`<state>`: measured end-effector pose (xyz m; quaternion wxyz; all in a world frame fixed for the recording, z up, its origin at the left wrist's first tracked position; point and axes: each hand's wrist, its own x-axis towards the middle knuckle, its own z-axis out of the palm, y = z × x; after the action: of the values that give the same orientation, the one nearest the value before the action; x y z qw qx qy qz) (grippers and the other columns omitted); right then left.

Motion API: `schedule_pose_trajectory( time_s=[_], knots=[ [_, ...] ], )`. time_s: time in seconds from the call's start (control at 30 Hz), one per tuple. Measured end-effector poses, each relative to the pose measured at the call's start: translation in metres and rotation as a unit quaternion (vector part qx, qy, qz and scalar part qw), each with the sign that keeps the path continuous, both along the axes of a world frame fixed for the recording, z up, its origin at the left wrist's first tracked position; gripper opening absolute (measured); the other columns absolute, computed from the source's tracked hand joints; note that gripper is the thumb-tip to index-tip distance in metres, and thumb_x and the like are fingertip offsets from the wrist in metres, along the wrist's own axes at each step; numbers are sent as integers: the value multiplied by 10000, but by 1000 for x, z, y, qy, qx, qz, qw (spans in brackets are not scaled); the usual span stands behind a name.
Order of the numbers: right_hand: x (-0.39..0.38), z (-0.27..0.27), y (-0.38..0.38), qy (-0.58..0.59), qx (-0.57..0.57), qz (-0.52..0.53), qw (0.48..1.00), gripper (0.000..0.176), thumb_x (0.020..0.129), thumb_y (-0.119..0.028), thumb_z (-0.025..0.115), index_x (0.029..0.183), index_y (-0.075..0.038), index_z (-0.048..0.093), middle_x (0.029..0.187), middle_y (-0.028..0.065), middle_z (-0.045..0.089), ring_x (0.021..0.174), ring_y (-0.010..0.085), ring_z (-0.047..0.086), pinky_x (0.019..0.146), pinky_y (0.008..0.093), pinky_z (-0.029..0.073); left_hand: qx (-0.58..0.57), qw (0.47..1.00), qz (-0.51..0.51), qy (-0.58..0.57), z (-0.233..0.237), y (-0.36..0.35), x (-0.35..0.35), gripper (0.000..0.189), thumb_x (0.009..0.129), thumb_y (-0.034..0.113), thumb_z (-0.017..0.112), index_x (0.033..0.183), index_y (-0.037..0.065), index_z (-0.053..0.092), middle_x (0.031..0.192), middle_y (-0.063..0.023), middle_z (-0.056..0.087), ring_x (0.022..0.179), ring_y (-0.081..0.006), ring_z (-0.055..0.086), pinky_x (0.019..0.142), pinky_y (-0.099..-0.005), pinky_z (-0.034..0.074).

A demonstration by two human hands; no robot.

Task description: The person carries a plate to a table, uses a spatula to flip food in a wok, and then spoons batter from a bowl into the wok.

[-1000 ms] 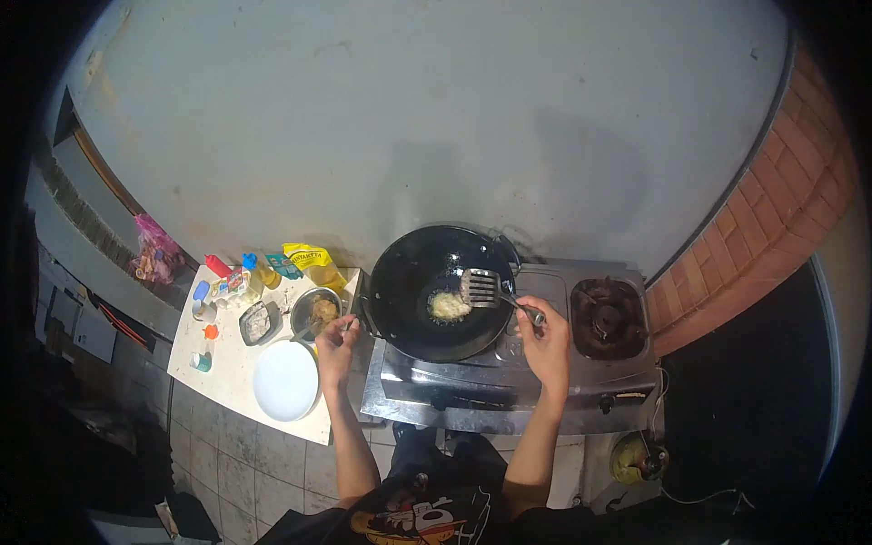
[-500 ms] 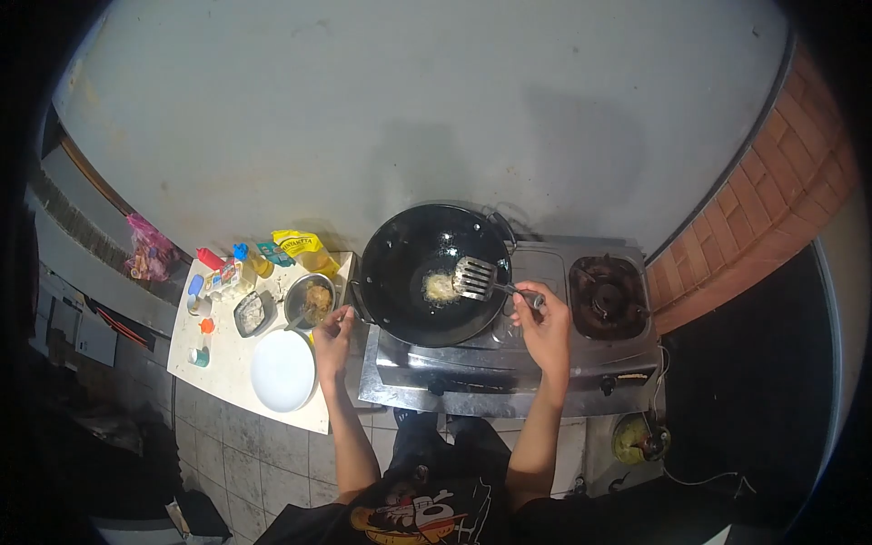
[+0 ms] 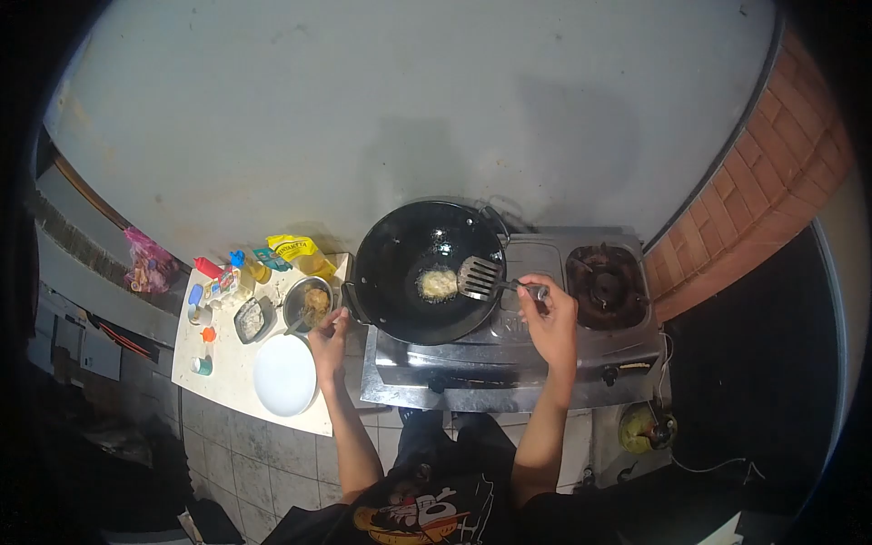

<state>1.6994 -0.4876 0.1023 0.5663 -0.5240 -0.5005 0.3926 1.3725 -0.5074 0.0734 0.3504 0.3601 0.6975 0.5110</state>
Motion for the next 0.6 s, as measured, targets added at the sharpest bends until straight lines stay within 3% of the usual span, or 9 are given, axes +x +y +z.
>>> schedule_pose_trajectory(
  time_s=[0.2, 0.6],
  knots=[
    [0, -3, 0, -18, 9, -6, 1000, 146, 854, -32, 626, 991, 14, 607, 781, 19, 596, 601, 49, 536, 505, 191, 435, 34, 999, 10, -24, -12, 4, -1, 373, 853, 226, 676, 1056, -84, 628, 816, -46, 617, 736, -85, 497, 684, -228, 392],
    [-8, -1, 3, -43, 27, -29, 998, 136, 840, -8, 620, 974, 14, 613, 784, 26, 596, 666, 53, 518, 584, 206, 420, 24, 999, 11, 19, -17, 6, -4, 308, 837, 209, 687, 989, -57, 665, 682, 6, 539, 616, -77, 437, 583, -222, 357]
  ],
)
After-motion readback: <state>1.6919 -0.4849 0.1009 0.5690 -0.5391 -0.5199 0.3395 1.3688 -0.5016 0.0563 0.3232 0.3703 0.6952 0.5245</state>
